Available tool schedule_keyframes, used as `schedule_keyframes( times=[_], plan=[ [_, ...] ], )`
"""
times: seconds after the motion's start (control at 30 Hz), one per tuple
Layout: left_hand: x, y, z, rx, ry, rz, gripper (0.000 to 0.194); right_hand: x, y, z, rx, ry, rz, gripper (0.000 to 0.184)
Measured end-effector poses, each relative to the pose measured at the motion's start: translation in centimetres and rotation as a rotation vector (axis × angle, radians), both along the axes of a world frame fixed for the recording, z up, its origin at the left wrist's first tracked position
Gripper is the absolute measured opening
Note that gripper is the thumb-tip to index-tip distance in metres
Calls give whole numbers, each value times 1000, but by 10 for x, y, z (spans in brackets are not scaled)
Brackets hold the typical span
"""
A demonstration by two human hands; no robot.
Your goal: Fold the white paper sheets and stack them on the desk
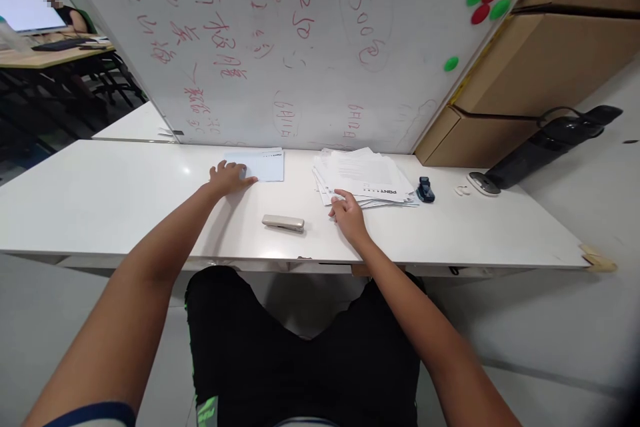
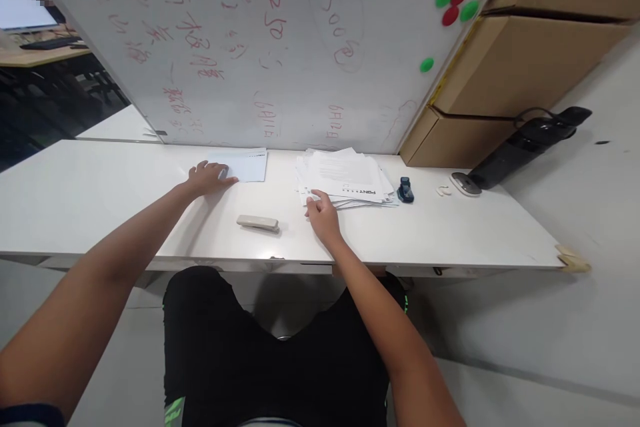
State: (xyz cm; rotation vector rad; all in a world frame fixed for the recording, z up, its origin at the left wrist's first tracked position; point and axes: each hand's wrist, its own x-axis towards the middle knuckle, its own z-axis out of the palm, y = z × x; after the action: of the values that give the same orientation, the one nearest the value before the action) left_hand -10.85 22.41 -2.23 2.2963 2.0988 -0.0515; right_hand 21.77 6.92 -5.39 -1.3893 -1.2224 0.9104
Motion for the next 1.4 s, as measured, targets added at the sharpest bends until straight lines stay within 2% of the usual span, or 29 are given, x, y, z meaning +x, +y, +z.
schedule_keyframes(
  times=[0.17, 0.23, 0.3, 0.37, 0.43, 0.5, 0.6, 0.63, 0.7, 0.77, 0.83, 0.9, 1.0, 1.07, 1.17, 1.27, 1.4],
  plan=[
    [-12, 1, -8, 145, 71, -37, 62, 0, -1, 3, -4, 19, 3, 44],
    [-10, -3, -11, 232, 49, -36, 57, 1, -2, 2, 31, 17, -38, 41],
    [0, -7, -9, 318, 2, -29, 50, 2, -3, -1, 136, -33, -190, 37],
    [19, -14, 1, 371, -56, -52, 44, 3, -2, -4, 301, -163, -377, 35],
    [47, -27, 15, 358, -128, -162, 41, 5, 1, -4, 455, -365, -464, 29],
    [79, -51, 29, 324, -198, -334, 39, 9, 8, 0, 541, -600, -421, 25],
    [125, -104, 39, 289, -235, -537, 39, 21, 21, 8, 544, -961, -177, 31],
    [138, -124, 39, 281, -237, -547, 40, 27, 25, 9, 500, -1054, -109, 37],
    [160, -164, 32, 289, -248, -490, 42, 37, 35, 7, 337, -1146, -76, 53],
    [178, -196, 21, 305, -304, -530, 41, 44, 42, 0, 163, -1133, -137, 64],
    [192, -215, 8, 293, -354, -619, 41, 47, 47, -8, 101, -1113, -145, 59],
    [200, -221, -2, 297, -339, -546, 51, 48, 49, -13, 136, -1106, -127, 45],
    [197, -221, -10, 364, -270, -379, 62, 48, 52, -13, 204, -1050, -153, 34],
    [185, -223, -9, 433, -248, -365, 56, 50, 54, -11, 241, -986, -189, 34],
    [153, -223, -6, 496, -225, -336, 47, 55, 55, -11, 311, -886, -205, 34],
    [117, -211, -8, 475, -207, -250, 48, 59, 54, -14, 404, -778, -157, 32],
    [87, -180, -20, 351, -285, -361, 39, 62, 55, -16, 459, -646, -114, 26]
  ],
)
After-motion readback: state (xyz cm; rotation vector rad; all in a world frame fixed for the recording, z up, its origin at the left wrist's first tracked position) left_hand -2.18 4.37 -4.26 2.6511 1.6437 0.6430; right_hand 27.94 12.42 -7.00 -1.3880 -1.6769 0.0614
